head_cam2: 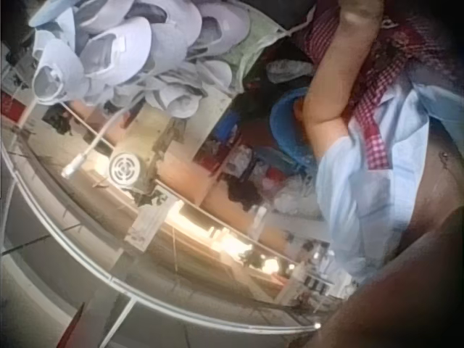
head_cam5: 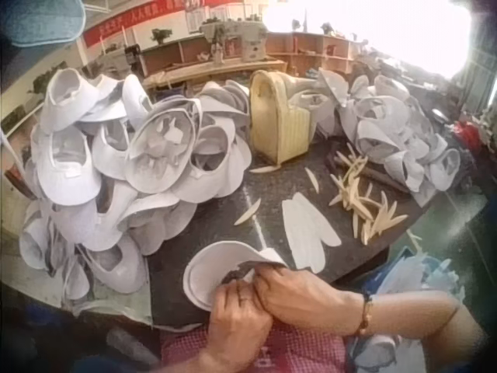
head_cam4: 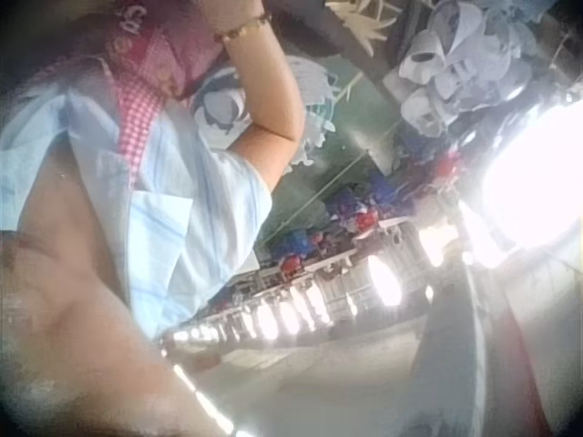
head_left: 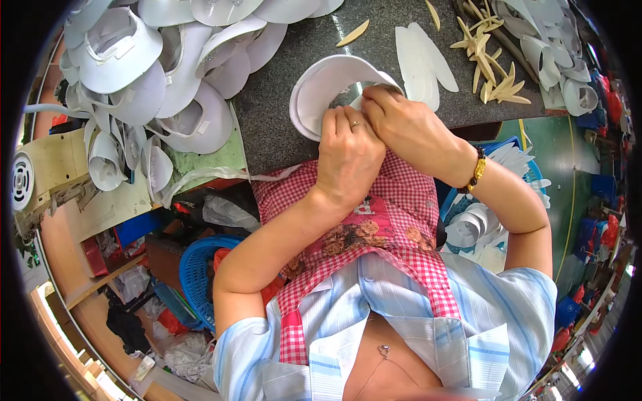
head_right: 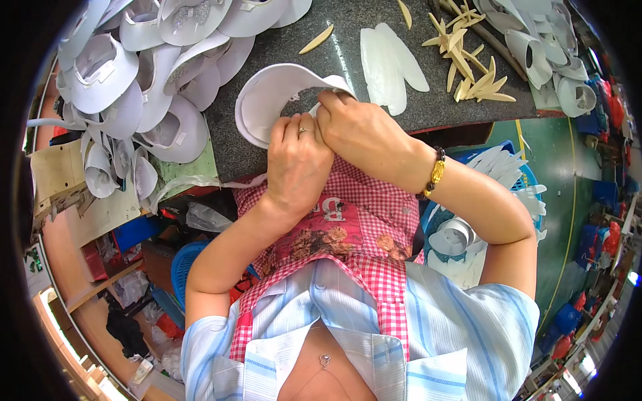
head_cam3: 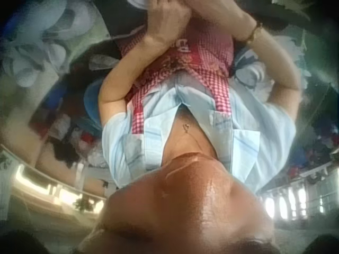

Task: The person is seen attaching components to the white upper part of a shoe, possibly in a factory setting.

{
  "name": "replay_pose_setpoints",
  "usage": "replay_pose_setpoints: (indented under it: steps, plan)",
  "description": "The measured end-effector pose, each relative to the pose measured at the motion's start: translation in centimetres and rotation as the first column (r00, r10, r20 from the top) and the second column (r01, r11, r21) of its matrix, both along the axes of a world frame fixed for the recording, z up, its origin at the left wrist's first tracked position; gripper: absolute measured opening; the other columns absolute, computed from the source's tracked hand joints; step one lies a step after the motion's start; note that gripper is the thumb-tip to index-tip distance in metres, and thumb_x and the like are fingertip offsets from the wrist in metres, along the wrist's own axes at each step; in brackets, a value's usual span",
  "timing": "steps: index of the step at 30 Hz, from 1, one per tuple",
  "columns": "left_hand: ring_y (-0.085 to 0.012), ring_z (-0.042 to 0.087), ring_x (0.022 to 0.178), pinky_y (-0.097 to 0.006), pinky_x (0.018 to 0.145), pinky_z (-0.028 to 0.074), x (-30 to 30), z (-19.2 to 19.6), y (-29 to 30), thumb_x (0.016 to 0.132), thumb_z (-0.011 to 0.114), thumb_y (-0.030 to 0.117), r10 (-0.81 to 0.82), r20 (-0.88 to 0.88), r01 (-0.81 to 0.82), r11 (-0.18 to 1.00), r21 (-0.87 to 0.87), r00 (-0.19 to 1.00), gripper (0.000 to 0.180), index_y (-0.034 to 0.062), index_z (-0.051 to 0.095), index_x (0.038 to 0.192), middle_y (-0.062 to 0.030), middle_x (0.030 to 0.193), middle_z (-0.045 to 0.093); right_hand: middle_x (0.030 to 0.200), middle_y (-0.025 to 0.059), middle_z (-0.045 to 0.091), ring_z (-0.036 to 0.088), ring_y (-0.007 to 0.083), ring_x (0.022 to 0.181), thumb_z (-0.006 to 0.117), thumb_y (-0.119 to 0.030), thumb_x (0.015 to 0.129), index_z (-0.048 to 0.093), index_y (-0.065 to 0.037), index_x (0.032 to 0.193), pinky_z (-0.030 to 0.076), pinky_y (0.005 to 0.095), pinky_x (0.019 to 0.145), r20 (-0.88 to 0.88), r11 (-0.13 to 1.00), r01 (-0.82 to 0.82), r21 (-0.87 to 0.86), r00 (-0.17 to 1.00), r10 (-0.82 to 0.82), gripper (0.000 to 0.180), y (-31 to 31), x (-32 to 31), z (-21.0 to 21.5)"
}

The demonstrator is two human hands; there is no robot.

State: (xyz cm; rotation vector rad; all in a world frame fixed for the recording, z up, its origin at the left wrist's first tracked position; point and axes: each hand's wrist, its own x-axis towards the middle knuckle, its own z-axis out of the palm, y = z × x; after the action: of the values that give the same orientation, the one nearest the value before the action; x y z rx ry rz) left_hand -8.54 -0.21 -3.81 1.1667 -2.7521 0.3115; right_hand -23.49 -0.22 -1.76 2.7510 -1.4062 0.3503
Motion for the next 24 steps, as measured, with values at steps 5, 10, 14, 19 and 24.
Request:
replay_pose_setpoints:
  steps: [5, 10, 14, 19, 24]
  plan:
    - [-0.0302, 0.064, 0.08, -0.037, 0.09, 0.046, 0.2, -1.6, -0.2, 0.073, 0.059, 0.007, -0.073, -0.27, 0.01, 0.973, -0.229, 0.96, 0.022, -0.01, 0.065, 0.085, -0.0247, 0.085, 0.066, 0.103, 0.0159, 0.06, 0.064, 0.0292, 0.09, 0.058, -0.003, 0.077, 0.06, 0.005, 0.097, 0.056, 0.0339, 0.076, 0.099, 0.996, -0.026, 0.091, 0.995, 0.017, 0.022, 0.2, -1.0, 0.4]
    - [-0.0274, 0.067, 0.086, -0.036, 0.091, 0.047, 0.2, -0.8, -0.3, 0.074, 0.059, 0.003, 0.011, -0.258, -0.021, 0.999, -0.038, 0.966, 0.012, -0.0032, 0.061, 0.084, -0.02, 0.088, 0.066, 0.112, 0.0175, 0.06, 0.064, 0.032, 0.095, 0.059, 0.001, 0.075, 0.059, 0.007, 0.105, 0.055, 0.0358, 0.079, 0.27, 0.994, 0.035, 0.103, 0.961, -0.062, 0.03, 0.3, -1.2, -0.9]
    - [-0.0267, 0.067, 0.087, -0.035, 0.092, 0.047, 1.3, -0.7, -0.4, 0.075, 0.058, 0.004, -0.071, -0.242, 0.059, 0.997, -0.058, 0.968, 0.017, -0.004, 0.062, 0.09, -0.0202, 0.09, 0.067, 0.114, 0.0171, 0.059, 0.063, 0.031, 0.099, 0.061, 0.002, 0.073, 0.059, 0.007, 0.108, 0.055, 0.0348, 0.08, 0.164, 0.991, 0.063, 0.12, 0.983, -0.082, 0.035, 0.6, -1.1, -1.0]
    - [-0.0272, 0.066, 0.09, -0.036, 0.093, 0.046, 2.2, -0.4, -0.6, 0.078, 0.056, 0.008, -0.259, -0.041, 0.245, 0.947, -0.206, 0.965, 0.028, -0.0068, 0.064, 0.1, -0.0205, 0.097, 0.067, 0.11, 0.0136, 0.06, 0.061, 0.0299, 0.1, 0.062, -0.002, 0.072, 0.06, 0.004, 0.108, 0.055, 0.035, 0.08, 0.268, 0.997, -0.024, 0.067, 0.963, 0.005, 0.036, 1.1, -2.4, -0.9]
    - [-0.0273, 0.065, 0.09, -0.038, 0.093, 0.046, 2.4, -0.4, -0.9, 0.078, 0.057, 0.011, -0.3, 0.153, 0.333, 0.9, -0.283, 0.942, 0.031, -0.0071, 0.065, 0.102, -0.0199, 0.099, 0.066, 0.103, 0.0115, 0.061, 0.061, 0.028, 0.098, 0.063, -0.001, 0.068, 0.063, 0.002, 0.1, 0.055, 0.0359, 0.078, 0.234, 0.996, -0.081, -0.035, 0.968, 0.087, 0.032, 1.2, -2.6, -2.7]
